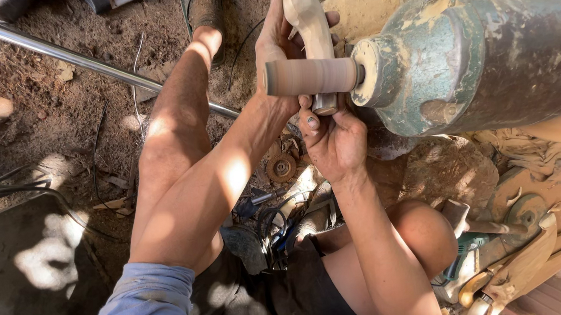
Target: The person holds a curved wooden piece against a rotating grinding wheel to smooth and shape its surface. They rotate the piece by hand to treat different areas and briefly inspect the finish before continuing.
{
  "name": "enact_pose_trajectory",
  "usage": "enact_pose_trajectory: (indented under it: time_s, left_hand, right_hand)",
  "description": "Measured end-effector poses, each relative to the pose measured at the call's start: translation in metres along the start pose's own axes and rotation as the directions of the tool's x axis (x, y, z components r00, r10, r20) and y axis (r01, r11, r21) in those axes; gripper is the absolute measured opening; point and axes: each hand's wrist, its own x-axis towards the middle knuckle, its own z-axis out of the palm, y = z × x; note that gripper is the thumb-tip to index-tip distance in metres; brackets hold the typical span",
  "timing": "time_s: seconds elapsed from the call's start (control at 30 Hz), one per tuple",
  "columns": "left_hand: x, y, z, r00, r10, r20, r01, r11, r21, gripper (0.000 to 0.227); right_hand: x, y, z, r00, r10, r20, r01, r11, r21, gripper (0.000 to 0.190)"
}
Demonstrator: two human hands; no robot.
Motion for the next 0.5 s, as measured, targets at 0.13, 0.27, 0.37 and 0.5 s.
enact_pose_trajectory:
  time_s: [0.13,0.27,0.37,0.5]
  left_hand:
    - [0.005,-0.001,0.003,1.0,0.005,-0.007,-0.005,0.999,-0.033,0.05]
    - [0.006,-0.005,0.004,0.998,0.061,-0.004,-0.06,0.998,0.037,0.049]
    - [0.007,-0.002,0.006,0.998,0.056,-0.017,-0.056,0.998,0.032,0.05]
    - [0.005,0.002,0.008,0.999,0.024,0.027,-0.024,1.0,0.001,0.051]
  right_hand:
    - [0.004,-0.002,-0.007,1.0,-0.015,-0.014,0.015,1.0,0.018,0.024]
    - [0.006,-0.006,-0.014,0.999,-0.024,-0.025,0.024,1.0,-0.005,0.023]
    - [0.009,-0.006,-0.014,1.0,-0.018,0.008,0.018,1.0,-0.013,0.019]
    - [0.006,-0.002,-0.004,0.997,-0.05,-0.06,0.045,0.996,-0.077,0.023]
